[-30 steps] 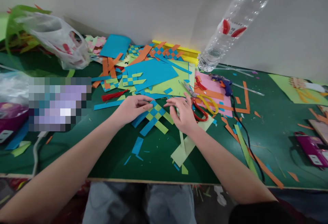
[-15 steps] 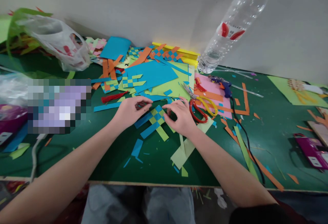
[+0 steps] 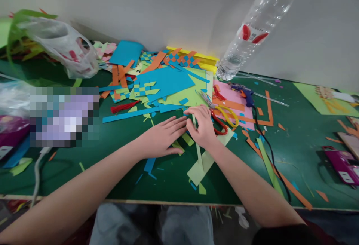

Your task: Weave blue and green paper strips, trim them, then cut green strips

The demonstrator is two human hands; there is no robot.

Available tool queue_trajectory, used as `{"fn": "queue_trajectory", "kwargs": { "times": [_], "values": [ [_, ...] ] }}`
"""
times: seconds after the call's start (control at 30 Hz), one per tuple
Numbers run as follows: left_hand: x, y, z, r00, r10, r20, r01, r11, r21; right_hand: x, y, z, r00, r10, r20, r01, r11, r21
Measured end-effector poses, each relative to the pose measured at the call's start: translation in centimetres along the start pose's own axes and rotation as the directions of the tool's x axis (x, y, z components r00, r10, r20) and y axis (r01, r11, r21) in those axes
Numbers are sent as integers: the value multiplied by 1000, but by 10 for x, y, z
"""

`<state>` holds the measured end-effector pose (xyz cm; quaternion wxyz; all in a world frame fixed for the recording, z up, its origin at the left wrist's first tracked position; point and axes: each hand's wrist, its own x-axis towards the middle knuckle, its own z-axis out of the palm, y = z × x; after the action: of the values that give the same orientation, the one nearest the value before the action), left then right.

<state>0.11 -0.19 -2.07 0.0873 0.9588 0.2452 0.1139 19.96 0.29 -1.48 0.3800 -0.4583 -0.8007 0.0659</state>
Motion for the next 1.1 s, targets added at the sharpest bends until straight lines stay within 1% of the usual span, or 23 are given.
{"fn": "queue_trajectory", "kwargs": {
  "times": [0.07, 0.1, 0.17, 0.23, 0.3, 0.37, 0.43, 0.53, 0.67, 0.9, 1.03, 1.1],
  "values": [
    [0, 3, 4, 1000, -6, 29, 6, 1000, 8, 0, -4, -3, 992, -78, 94, 74, 996, 46],
    [0, 4, 5, 999, -15, 33, 15, 1000, 5, -1, -7, -3, 980, -127, 153, 118, 991, 68],
    [-1, 5, 6, 999, -35, 29, 35, 999, -19, -2, -14, -3, 940, -221, 262, 200, 974, 105],
    [-2, 5, 6, 998, -40, 46, 43, 997, -57, -3, -20, -1, 891, -281, 357, 250, 959, 131],
    [-2, 5, 6, 996, -46, 71, 51, 996, -80, -4, -25, 3, 854, -295, 429, 260, 955, 140],
    [-1, 6, 6, 996, -48, 81, 55, 995, -83, -5, -28, 7, 833, -286, 474, 251, 958, 136],
    [0, 7, 7, 995, -58, 76, 63, 995, -74, -5, -29, 10, 820, -277, 500, 246, 961, 129],
    [2, 7, 8, 992, -70, 101, 76, 995, -65, -4, -29, 11, 806, -256, 534, 238, 966, 104],
    [2, 7, 7, 991, -71, 112, 81, 992, -92, -4, -30, 12, 794, -234, 561, 233, 970, 74],
    [3, 9, 3, 985, -98, 140, 114, 988, -106, -4, -28, 14, 797, -261, 544, 261, 962, 80],
    [2, 9, 6, 987, -119, 108, 130, 986, -102, -5, -29, 14, 803, -256, 538, 261, 963, 68],
    [2, 9, 7, 985, -124, 121, 135, 987, -91, -5, -30, 14, 803, -251, 540, 261, 963, 60]
  ]
}}
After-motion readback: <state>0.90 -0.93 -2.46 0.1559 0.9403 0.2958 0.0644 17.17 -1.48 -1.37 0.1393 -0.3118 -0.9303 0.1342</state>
